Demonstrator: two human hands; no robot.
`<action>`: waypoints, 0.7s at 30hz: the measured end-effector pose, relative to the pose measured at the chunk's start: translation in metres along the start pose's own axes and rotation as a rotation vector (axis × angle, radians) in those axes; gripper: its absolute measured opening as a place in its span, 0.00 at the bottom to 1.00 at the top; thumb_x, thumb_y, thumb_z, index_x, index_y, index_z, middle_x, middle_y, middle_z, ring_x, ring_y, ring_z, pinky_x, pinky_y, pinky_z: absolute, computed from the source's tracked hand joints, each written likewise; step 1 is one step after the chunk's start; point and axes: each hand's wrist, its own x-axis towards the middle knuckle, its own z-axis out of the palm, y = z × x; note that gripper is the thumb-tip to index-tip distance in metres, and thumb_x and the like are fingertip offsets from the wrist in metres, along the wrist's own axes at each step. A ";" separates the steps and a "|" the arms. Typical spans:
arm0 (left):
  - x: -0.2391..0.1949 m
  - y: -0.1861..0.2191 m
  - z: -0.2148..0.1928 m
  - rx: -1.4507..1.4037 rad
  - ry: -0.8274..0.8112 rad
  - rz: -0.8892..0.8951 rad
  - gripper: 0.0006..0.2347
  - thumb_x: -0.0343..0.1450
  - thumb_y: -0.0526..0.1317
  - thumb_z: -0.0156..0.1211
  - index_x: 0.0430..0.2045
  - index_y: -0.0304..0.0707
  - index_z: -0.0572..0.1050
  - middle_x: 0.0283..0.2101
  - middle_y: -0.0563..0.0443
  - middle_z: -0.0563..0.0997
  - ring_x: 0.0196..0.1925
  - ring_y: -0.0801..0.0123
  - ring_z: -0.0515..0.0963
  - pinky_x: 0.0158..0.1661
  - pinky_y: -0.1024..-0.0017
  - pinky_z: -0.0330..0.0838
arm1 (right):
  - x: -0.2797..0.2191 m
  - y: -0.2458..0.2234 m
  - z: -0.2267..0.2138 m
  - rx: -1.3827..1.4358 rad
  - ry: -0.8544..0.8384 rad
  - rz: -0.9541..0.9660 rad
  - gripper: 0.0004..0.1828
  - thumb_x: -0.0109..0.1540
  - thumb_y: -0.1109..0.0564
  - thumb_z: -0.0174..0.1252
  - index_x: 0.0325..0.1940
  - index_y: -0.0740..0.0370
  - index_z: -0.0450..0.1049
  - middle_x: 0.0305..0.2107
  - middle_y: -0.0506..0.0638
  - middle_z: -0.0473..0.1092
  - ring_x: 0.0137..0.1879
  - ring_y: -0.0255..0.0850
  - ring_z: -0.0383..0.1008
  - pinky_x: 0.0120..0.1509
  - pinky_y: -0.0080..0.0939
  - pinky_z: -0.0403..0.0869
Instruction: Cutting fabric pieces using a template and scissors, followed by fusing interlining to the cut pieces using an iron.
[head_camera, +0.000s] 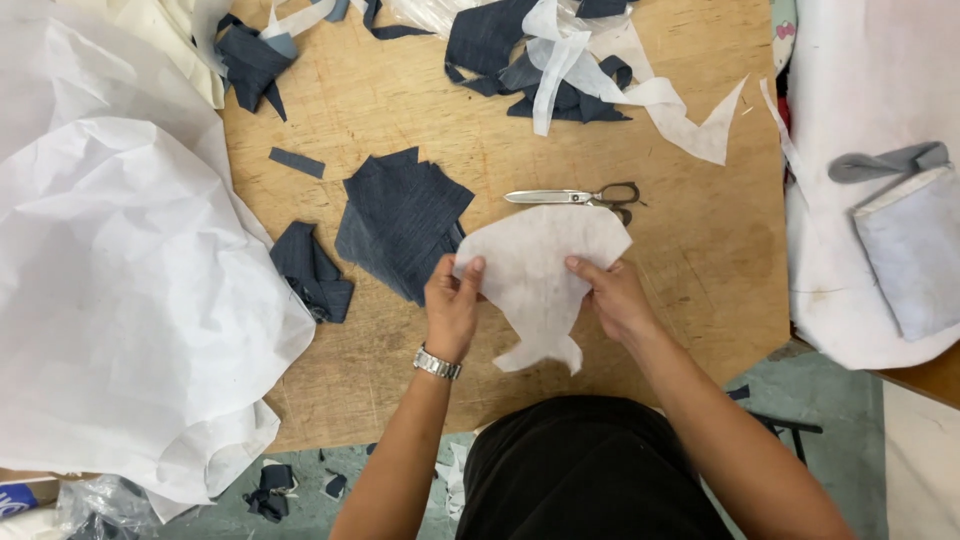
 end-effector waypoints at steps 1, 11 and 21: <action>0.002 0.001 -0.005 -0.001 0.007 -0.005 0.08 0.88 0.42 0.75 0.44 0.38 0.86 0.37 0.55 0.87 0.40 0.74 0.84 0.39 0.70 0.89 | -0.006 -0.005 -0.001 -0.005 -0.003 0.006 0.22 0.69 0.54 0.85 0.65 0.61 0.89 0.50 0.50 0.87 0.50 0.46 0.90 0.54 0.50 0.90; 0.029 -0.035 0.001 0.703 0.167 0.273 0.23 0.79 0.46 0.83 0.67 0.41 0.83 0.62 0.32 0.87 0.66 0.28 0.88 0.56 0.37 0.86 | 0.049 -0.012 -0.055 -1.091 -0.014 -0.481 0.22 0.82 0.45 0.72 0.69 0.67 0.87 0.48 0.73 0.85 0.55 0.74 0.88 0.55 0.74 0.83; -0.075 -0.103 0.093 1.397 -0.466 0.440 0.32 0.88 0.58 0.61 0.91 0.52 0.67 0.93 0.32 0.61 0.94 0.34 0.59 0.81 0.28 0.55 | 0.126 -0.048 -0.103 -1.781 -0.266 -0.842 0.26 0.89 0.49 0.51 0.91 0.50 0.73 0.83 0.58 0.68 0.82 0.66 0.76 0.82 0.76 0.74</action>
